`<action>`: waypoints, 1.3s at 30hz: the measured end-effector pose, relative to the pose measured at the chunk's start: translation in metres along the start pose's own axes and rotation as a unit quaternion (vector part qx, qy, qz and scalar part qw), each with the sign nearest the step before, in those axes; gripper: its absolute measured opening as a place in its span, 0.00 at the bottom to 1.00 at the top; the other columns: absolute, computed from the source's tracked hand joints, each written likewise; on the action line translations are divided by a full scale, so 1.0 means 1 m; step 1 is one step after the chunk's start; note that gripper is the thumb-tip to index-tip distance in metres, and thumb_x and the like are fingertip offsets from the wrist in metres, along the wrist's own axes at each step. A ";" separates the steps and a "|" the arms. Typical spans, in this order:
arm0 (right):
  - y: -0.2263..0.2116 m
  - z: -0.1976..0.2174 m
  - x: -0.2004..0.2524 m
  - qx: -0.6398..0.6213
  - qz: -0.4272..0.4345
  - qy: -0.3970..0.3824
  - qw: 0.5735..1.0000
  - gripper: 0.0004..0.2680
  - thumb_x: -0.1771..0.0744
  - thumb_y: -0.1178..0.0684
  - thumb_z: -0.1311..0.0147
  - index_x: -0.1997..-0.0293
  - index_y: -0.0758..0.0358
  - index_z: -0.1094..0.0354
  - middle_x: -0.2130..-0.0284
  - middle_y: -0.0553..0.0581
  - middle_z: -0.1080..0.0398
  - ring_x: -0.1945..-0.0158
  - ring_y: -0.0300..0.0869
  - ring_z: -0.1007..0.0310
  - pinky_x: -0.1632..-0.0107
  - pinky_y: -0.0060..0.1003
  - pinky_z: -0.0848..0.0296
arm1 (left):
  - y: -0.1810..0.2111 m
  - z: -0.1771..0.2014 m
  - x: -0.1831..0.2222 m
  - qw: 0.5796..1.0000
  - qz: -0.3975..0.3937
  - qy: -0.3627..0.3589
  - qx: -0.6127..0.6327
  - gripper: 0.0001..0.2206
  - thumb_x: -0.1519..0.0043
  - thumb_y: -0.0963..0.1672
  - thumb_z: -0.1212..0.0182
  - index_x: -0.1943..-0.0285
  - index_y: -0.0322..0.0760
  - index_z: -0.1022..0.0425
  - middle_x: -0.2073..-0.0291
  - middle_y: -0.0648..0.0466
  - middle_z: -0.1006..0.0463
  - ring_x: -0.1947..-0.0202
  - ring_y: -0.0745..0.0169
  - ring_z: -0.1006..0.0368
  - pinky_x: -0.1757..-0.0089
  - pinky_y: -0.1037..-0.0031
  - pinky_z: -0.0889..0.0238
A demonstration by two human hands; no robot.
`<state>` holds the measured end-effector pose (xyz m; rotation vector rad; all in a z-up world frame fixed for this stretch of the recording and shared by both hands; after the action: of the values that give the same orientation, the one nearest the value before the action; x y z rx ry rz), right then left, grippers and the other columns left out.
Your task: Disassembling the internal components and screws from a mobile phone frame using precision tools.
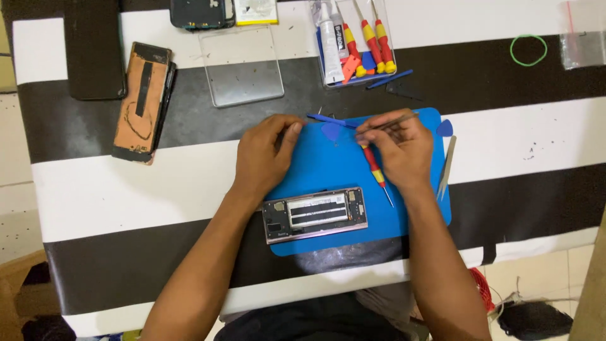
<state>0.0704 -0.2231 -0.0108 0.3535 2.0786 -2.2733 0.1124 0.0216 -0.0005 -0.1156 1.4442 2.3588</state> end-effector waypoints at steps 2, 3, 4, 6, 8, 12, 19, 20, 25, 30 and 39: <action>-0.001 -0.004 0.001 0.011 0.033 0.018 0.999 0.04 0.32 0.69 0.42 0.58 0.76 0.35 0.67 0.70 0.24 0.69 0.46 0.21 0.63 0.35 0.21 | 0.001 -0.002 0.000 1.000 0.000 -0.007 -0.010 0.10 0.28 0.46 0.45 0.55 0.40 0.19 0.71 0.50 0.20 0.69 0.51 0.21 0.68 0.64 0.28; -0.002 -0.006 0.001 0.019 0.069 0.034 0.997 0.04 0.32 0.68 0.42 0.59 0.76 0.35 0.69 0.70 0.24 0.72 0.46 0.22 0.66 0.34 0.21 | 0.002 -0.002 -0.001 1.000 -0.001 -0.012 -0.022 0.11 0.28 0.47 0.45 0.55 0.39 0.19 0.72 0.48 0.20 0.69 0.49 0.21 0.69 0.64 0.28; -0.005 -0.002 0.002 0.019 0.070 0.033 0.997 0.04 0.32 0.68 0.42 0.59 0.76 0.35 0.69 0.70 0.24 0.72 0.46 0.22 0.66 0.34 0.21 | 0.002 -0.002 -0.001 1.000 -0.002 -0.010 -0.022 0.11 0.28 0.47 0.45 0.55 0.39 0.19 0.72 0.48 0.20 0.69 0.49 0.21 0.69 0.64 0.28; -0.010 0.002 0.005 0.087 0.094 0.027 0.991 0.05 0.31 0.66 0.41 0.59 0.75 0.35 0.69 0.69 0.24 0.73 0.48 0.23 0.67 0.38 0.22 | 0.001 -0.001 -0.002 1.000 0.011 0.001 -0.008 0.12 0.28 0.47 0.45 0.57 0.39 0.19 0.72 0.47 0.19 0.69 0.49 0.20 0.69 0.63 0.28; -0.026 0.006 0.008 0.137 0.111 0.030 0.984 0.04 0.31 0.66 0.41 0.59 0.75 0.34 0.69 0.69 0.24 0.72 0.49 0.22 0.68 0.38 0.23 | 0.001 0.000 -0.003 1.000 0.007 0.000 -0.022 0.11 0.28 0.47 0.45 0.57 0.39 0.19 0.72 0.47 0.19 0.69 0.49 0.20 0.69 0.63 0.28; -0.049 0.007 0.010 0.175 0.132 0.061 0.974 0.05 0.29 0.68 0.43 0.57 0.76 0.37 0.67 0.69 0.25 0.72 0.50 0.22 0.66 0.39 0.22 | 0.001 0.000 -0.001 1.000 0.014 -0.013 -0.021 0.12 0.28 0.48 0.45 0.58 0.40 0.19 0.72 0.48 0.18 0.68 0.49 0.20 0.68 0.63 0.27; -0.010 -0.021 0.015 0.020 -0.007 0.106 0.994 0.04 0.29 0.64 0.49 0.55 0.75 0.41 0.68 0.73 0.26 0.70 0.52 0.20 0.68 0.40 0.16 | 0.009 0.002 -0.005 1.000 -0.003 -0.006 -0.016 0.09 0.29 0.46 0.43 0.57 0.39 0.19 0.70 0.48 0.18 0.66 0.49 0.20 0.66 0.63 0.27; -0.012 -0.019 0.015 0.021 -0.019 0.121 0.992 0.04 0.28 0.64 0.50 0.55 0.74 0.41 0.67 0.72 0.26 0.70 0.50 0.20 0.67 0.38 0.15 | 0.010 0.002 -0.004 1.000 -0.007 -0.006 -0.021 0.08 0.30 0.45 0.43 0.56 0.39 0.20 0.70 0.47 0.18 0.65 0.49 0.20 0.65 0.62 0.26; -0.006 -0.015 0.017 0.047 -0.021 0.147 0.988 0.04 0.27 0.62 0.50 0.54 0.73 0.42 0.66 0.73 0.27 0.68 0.51 0.20 0.65 0.39 0.15 | 0.013 0.001 -0.003 0.999 -0.005 -0.009 -0.042 0.07 0.31 0.44 0.42 0.55 0.39 0.20 0.69 0.48 0.18 0.64 0.49 0.19 0.64 0.61 0.26; -0.006 -0.012 0.023 0.123 0.078 0.157 0.977 0.06 0.28 0.63 0.47 0.55 0.73 0.42 0.69 0.69 0.27 0.73 0.49 0.21 0.71 0.35 0.18 | 0.010 -0.002 -0.002 0.999 -0.001 -0.008 -0.051 0.07 0.31 0.44 0.42 0.54 0.40 0.19 0.69 0.49 0.18 0.64 0.51 0.19 0.65 0.64 0.25; -0.029 -0.031 0.027 0.078 0.147 0.143 0.976 0.04 0.29 0.64 0.49 0.57 0.70 0.43 0.69 0.64 0.29 0.73 0.51 0.20 0.71 0.40 0.17 | 0.012 -0.002 -0.002 0.997 -0.004 -0.024 -0.070 0.06 0.32 0.43 0.42 0.54 0.40 0.19 0.68 0.50 0.17 0.64 0.51 0.19 0.65 0.64 0.25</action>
<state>0.0431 -0.1858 0.0094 0.9802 1.8051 -2.3162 0.1093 0.0148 0.0093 -0.0992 1.2543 2.4370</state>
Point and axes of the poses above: each hand's wrist, its own x-axis away from the middle knuckle, its own z-axis out of the back of the hand, y = z × x, the point moved 2 cm from there along -x, towards the middle knuckle
